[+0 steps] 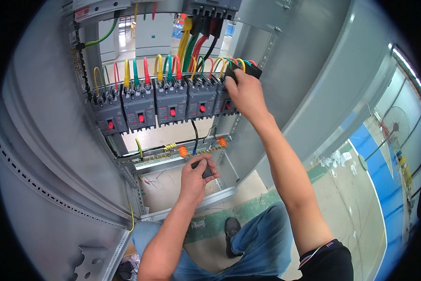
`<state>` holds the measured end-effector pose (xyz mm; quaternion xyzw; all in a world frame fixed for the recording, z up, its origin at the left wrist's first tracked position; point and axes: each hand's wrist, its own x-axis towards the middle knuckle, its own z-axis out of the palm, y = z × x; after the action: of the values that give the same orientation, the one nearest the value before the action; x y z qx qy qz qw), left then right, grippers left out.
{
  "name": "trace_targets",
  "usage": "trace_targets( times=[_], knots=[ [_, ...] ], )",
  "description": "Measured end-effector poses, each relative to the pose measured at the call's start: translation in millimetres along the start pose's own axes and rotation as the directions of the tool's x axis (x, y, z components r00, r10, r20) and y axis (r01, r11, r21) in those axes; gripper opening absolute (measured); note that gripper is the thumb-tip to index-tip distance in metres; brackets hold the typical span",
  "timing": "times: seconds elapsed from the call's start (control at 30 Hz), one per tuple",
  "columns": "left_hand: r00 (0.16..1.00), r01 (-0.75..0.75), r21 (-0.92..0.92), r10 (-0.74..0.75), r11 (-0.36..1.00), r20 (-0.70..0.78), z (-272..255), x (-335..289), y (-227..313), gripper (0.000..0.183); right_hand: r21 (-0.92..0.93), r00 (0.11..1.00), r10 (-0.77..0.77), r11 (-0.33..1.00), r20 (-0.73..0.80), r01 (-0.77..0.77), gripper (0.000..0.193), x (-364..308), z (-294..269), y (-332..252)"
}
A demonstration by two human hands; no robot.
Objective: The person installs black wire organizers onto the top of circuit breakers inside an electrical panel. They repeatedly pick up organizers, place them over the breakers, and adjust them to fit.
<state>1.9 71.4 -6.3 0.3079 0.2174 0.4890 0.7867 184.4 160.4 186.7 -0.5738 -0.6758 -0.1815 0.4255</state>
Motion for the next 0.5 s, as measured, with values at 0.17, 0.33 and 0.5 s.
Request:
trace_targets(
  times=[0.17,0.33,0.5],
  knots=[
    [1.0,-0.004,-0.007,0.004,1.0,-0.015,-9,0,-1,0.019,0.016,0.998,0.061,0.998,0.014,-0.061,0.032,-1,2,-4],
    [0.999,-0.004,-0.007,0.004,1.0,-0.036,-11,-1,3,0.019,0.033,0.997,0.079,0.996,-0.025,-0.078,0.035,-9,2,6],
    [0.999,0.011,0.004,-0.01,1.0,-0.045,-5,0,4,0.02,-0.136,0.992,-0.056,0.99,-0.116,0.04,0.035,5,16,10]
  ],
)
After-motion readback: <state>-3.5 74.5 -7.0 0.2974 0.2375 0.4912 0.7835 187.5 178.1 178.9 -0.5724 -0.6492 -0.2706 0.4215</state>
